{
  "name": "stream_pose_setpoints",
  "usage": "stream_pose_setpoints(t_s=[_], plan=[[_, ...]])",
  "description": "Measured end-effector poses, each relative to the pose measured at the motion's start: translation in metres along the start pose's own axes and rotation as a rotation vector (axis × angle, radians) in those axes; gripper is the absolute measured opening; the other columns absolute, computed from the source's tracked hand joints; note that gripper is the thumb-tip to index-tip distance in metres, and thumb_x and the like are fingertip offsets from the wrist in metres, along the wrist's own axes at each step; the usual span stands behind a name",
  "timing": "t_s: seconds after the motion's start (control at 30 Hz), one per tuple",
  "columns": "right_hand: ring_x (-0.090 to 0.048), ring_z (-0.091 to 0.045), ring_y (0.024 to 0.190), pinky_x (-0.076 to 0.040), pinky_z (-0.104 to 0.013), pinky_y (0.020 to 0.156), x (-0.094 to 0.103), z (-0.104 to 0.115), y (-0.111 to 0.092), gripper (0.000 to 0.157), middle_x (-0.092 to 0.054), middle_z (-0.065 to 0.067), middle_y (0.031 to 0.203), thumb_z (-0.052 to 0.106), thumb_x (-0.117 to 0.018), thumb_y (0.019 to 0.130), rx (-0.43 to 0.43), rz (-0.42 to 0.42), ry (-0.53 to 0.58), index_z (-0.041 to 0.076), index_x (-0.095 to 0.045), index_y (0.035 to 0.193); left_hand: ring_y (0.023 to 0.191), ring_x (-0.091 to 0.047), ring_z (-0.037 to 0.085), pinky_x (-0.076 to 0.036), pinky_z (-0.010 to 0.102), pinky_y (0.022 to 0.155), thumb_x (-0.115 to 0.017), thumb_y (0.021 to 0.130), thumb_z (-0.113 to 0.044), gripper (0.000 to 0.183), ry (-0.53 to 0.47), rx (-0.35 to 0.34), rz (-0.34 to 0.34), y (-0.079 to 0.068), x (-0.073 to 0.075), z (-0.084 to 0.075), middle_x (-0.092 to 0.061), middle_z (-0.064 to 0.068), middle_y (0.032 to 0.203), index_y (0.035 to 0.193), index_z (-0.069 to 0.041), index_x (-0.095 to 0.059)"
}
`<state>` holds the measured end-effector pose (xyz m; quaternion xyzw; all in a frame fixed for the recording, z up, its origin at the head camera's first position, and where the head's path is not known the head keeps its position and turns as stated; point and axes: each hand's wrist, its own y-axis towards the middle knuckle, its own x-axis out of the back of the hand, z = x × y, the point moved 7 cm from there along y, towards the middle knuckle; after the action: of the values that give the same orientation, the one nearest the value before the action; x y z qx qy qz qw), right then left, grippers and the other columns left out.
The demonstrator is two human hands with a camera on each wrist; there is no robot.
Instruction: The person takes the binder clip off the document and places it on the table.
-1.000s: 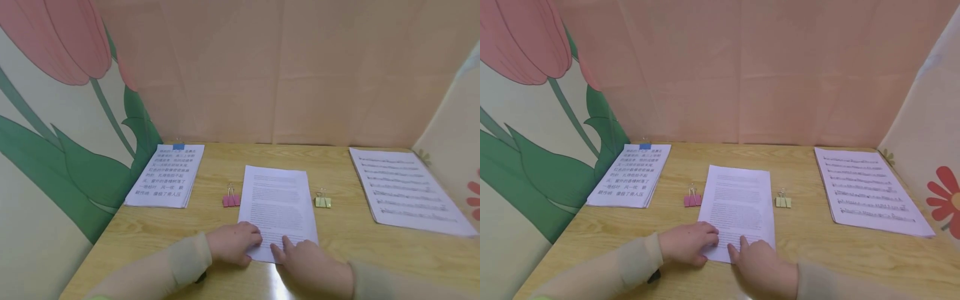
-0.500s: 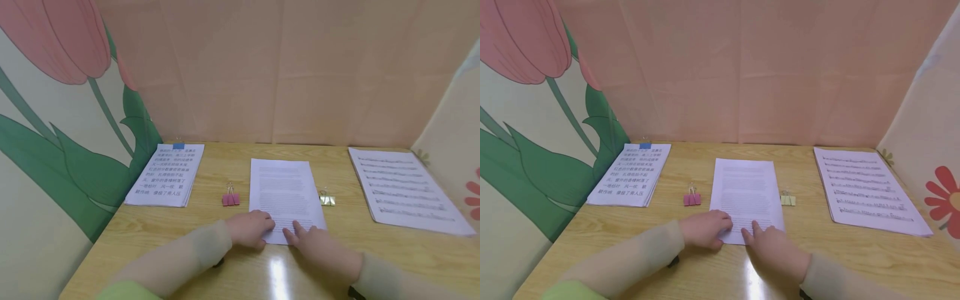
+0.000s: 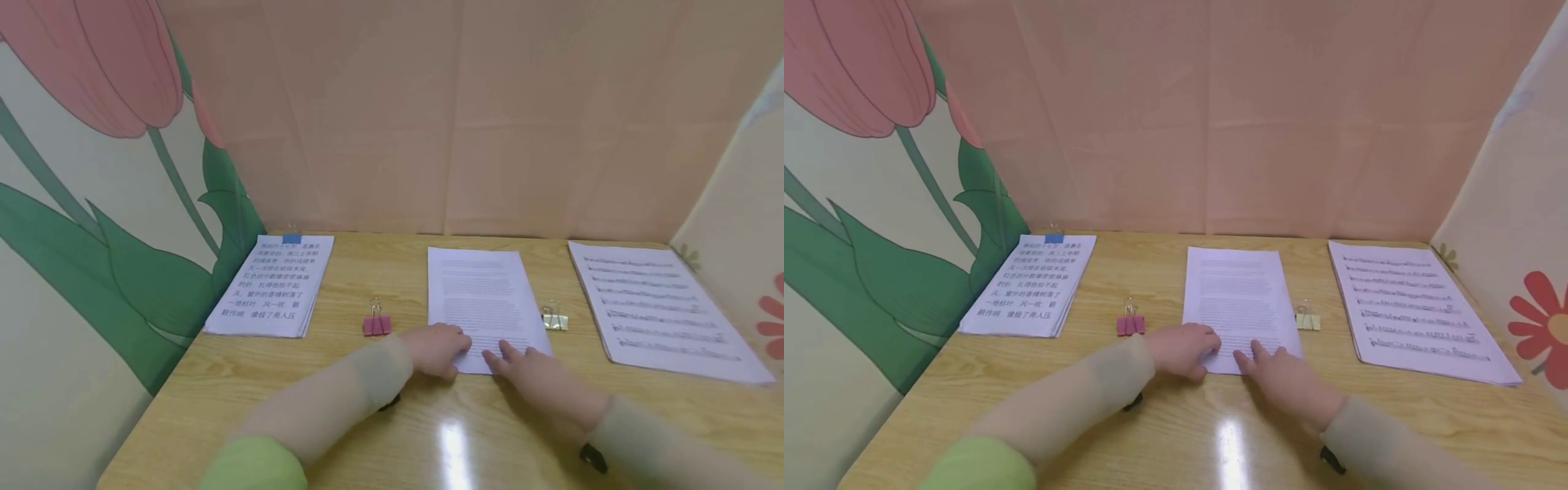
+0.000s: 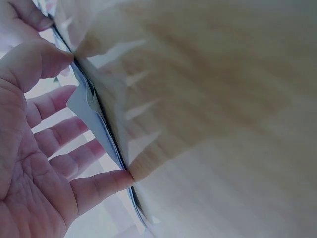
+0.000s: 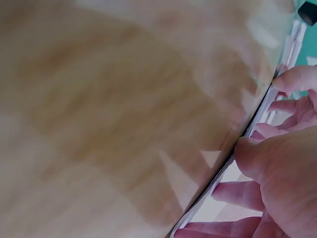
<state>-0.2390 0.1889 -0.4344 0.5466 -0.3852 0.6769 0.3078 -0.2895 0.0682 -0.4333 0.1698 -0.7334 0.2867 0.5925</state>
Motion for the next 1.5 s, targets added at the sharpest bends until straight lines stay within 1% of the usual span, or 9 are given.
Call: stream_pose_setpoints(t_s=[0.23, 0.43, 0.6, 0.77, 0.97, 1.1, 1.23, 1.43, 1.5], plan=[[-0.047, -0.062, 0.11, -0.043, -0.069, 0.084, 0.006, -0.017, 0.003, 0.056, -0.042, -0.03, 0.141, -0.007, -0.05, 0.089, -0.003, -0.027, 0.027, 0.013, -0.049, 0.141, 0.092, -0.056, 0.011, -0.048, 0.024, 0.081, -0.073, 0.081, -0.03, 0.035, 0.007, 0.009, -0.008, 0.018, 0.008, 0.001, -0.058, -0.004, 0.106, 0.111, -0.019, -0.059], [-0.04, -0.061, 0.118, -0.035, -0.071, 0.092, 0.005, -0.036, 0.008, 0.046, -0.037, -0.027, 0.146, 0.009, -0.044, 0.099, -0.04, 0.008, 0.097, 0.016, -0.045, 0.144, 0.098, -0.055, 0.01, -0.045, 0.024, 0.085, -0.072, 0.083, -0.029, 0.035, -0.039, 0.048, 0.02, 0.033, 0.01, 0.007, -0.056, -0.006, 0.11, 0.114, -0.02, -0.057], [-0.048, -0.059, 0.111, -0.041, -0.068, 0.089, 0.011, -0.042, 0.01, 0.045, -0.041, -0.029, 0.142, 0.007, -0.045, 0.099, -0.003, -0.024, 0.022, 0.013, -0.047, 0.143, 0.099, -0.055, 0.01, -0.045, 0.024, 0.086, -0.072, 0.082, -0.029, 0.038, -0.045, 0.064, 0.017, 0.045, 0.01, 0.009, -0.056, -0.006, 0.112, 0.116, -0.021, -0.057], [-0.05, -0.057, 0.112, -0.041, -0.067, 0.089, 0.015, -0.047, 0.009, 0.044, -0.041, -0.027, 0.143, 0.009, -0.046, 0.099, 0.003, -0.037, 0.0, 0.014, -0.047, 0.143, 0.099, -0.054, 0.009, -0.044, 0.023, 0.086, -0.072, 0.083, -0.03, 0.036, -0.049, 0.078, 0.02, 0.053, 0.009, 0.011, -0.058, -0.007, 0.112, 0.115, -0.022, -0.056], [-0.048, -0.055, 0.115, -0.039, -0.067, 0.092, 0.018, -0.05, 0.008, 0.044, -0.038, -0.027, 0.145, 0.012, -0.047, 0.1, 0.001, -0.04, 0.034, 0.015, -0.046, 0.144, 0.094, -0.056, 0.01, -0.046, 0.025, 0.081, -0.071, 0.084, -0.03, 0.034, -0.052, 0.102, 0.017, 0.056, 0.013, 0.011, -0.061, -0.008, 0.106, 0.114, -0.023, -0.056], [-0.047, -0.055, 0.117, -0.039, -0.066, 0.093, 0.019, -0.052, 0.008, 0.044, -0.038, -0.026, 0.145, 0.014, -0.047, 0.101, -0.012, -0.035, 0.044, 0.017, -0.045, 0.145, 0.098, -0.057, 0.01, -0.046, 0.025, 0.083, -0.071, 0.084, -0.031, 0.036, -0.056, 0.117, 0.025, 0.056, 0.015, 0.01, -0.062, -0.007, 0.108, 0.116, -0.024, -0.056], [-0.046, -0.056, 0.117, -0.038, -0.067, 0.092, 0.019, -0.053, 0.009, 0.043, -0.039, -0.027, 0.145, 0.018, -0.045, 0.102, -0.019, -0.023, 0.056, 0.016, -0.045, 0.145, 0.101, -0.057, 0.01, -0.045, 0.025, 0.085, -0.071, 0.085, -0.032, 0.037, -0.069, 0.131, 0.029, 0.058, 0.014, 0.011, -0.062, -0.008, 0.112, 0.118, -0.026, -0.056], [-0.044, -0.055, 0.12, -0.036, -0.068, 0.094, 0.017, -0.057, 0.014, 0.045, -0.04, -0.025, 0.145, 0.037, -0.038, 0.104, -0.074, -0.007, 0.12, 0.016, -0.047, 0.143, 0.11, -0.055, 0.009, -0.045, 0.027, 0.092, -0.069, 0.087, -0.032, 0.04, -0.113, 0.17, 0.04, 0.058, 0.008, 0.016, -0.06, -0.01, 0.122, 0.124, -0.029, -0.055], [-0.046, -0.054, 0.119, -0.037, -0.067, 0.094, 0.017, -0.057, 0.014, 0.044, -0.04, -0.026, 0.144, 0.035, -0.039, 0.104, -0.067, -0.008, 0.112, 0.015, -0.048, 0.143, 0.114, -0.055, 0.01, -0.044, 0.028, 0.094, -0.068, 0.087, -0.031, 0.042, -0.111, 0.175, 0.034, 0.055, 0.008, 0.015, -0.059, -0.009, 0.126, 0.128, -0.028, -0.055]])
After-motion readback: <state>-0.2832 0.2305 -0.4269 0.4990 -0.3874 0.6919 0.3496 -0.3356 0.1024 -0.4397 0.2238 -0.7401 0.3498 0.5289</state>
